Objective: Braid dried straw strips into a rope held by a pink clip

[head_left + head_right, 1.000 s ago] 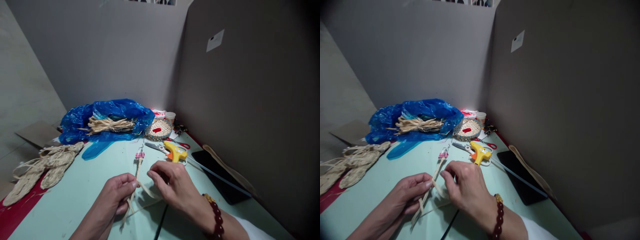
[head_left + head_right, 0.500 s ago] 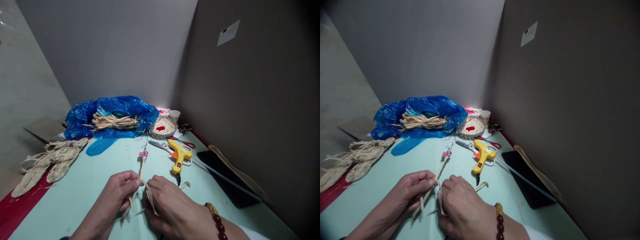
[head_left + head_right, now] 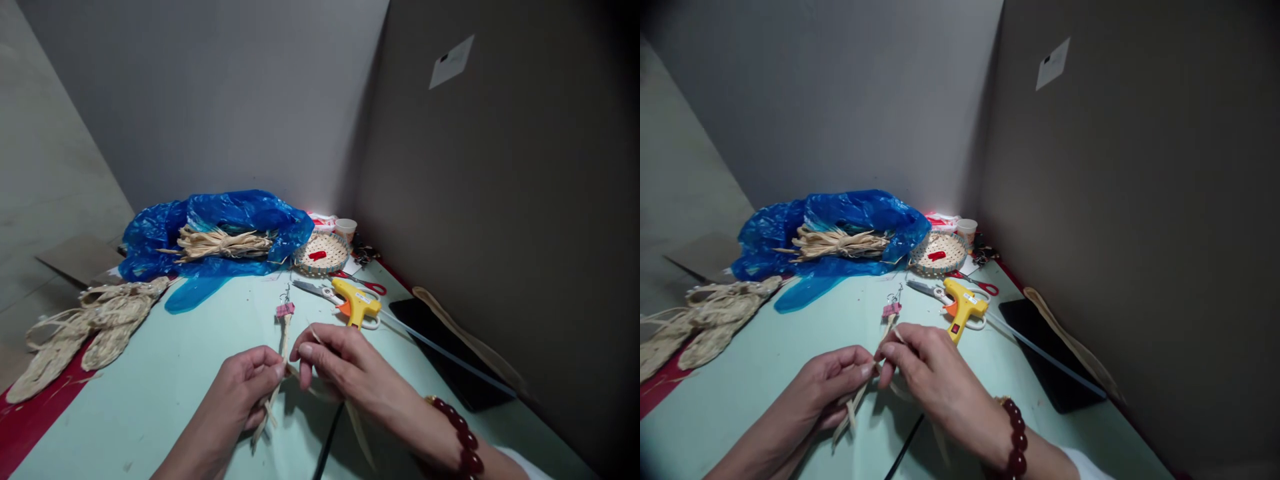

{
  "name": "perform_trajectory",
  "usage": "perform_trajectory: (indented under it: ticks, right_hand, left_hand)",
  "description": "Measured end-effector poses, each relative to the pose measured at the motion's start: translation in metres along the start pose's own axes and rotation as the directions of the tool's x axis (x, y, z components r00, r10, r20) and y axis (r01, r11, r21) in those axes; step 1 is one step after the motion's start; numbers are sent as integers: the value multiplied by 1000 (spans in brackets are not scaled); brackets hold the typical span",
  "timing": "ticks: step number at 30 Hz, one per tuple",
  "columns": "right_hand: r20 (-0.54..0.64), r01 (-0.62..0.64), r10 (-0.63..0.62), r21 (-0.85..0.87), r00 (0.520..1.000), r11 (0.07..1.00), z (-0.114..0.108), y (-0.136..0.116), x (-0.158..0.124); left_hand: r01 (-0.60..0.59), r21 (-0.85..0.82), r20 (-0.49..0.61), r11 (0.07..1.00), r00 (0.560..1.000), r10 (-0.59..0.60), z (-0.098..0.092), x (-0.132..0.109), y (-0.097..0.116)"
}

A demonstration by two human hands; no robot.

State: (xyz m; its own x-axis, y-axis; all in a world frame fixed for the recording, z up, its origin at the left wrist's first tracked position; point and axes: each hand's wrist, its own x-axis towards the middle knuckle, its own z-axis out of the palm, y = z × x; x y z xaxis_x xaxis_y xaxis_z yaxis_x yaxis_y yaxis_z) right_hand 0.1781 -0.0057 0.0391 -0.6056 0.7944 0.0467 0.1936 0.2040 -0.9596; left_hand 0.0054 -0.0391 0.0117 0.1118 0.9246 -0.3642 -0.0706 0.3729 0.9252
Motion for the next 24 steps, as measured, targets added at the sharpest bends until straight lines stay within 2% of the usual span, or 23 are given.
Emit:
perform_trajectory:
  ticks: [3, 6, 8, 11, 14, 18, 24]
  right_hand:
    - [-36, -7, 0, -205, 999, 979, 3, 1, -6]
    - [26, 83, -79, -397, 997, 914, -1, 0, -13]
    - [43, 130, -124, -442, 991, 888, -2, 2, -14]
    - [-38, 45, -64, -376, 997, 925, 1, 7, -12]
    - [-72, -6, -17, -306, 997, 952, 5, 8, -8]
    - [-110, -25, -4, -259, 994, 966, 6, 7, -7]
    - [-110, -75, 53, -204, 993, 976, 2, 11, -2]
  left_hand:
    - [7, -32, 14, 999, 1000, -7, 0, 2, -3]
    - [24, -64, 1, 998, 1000, -24, 0, 4, -5]
    - [36, -121, 11, 992, 999, -35, 0, 4, -6]
    - [59, -192, -27, 980, 998, -65, 2, 1, -4]
    - [86, -169, -68, 982, 993, -98, 3, -2, -2]
    - [86, -139, -15, 987, 996, -89, 2, -1, -3]
    - [68, -89, -12, 994, 998, -70, -1, 3, -5]
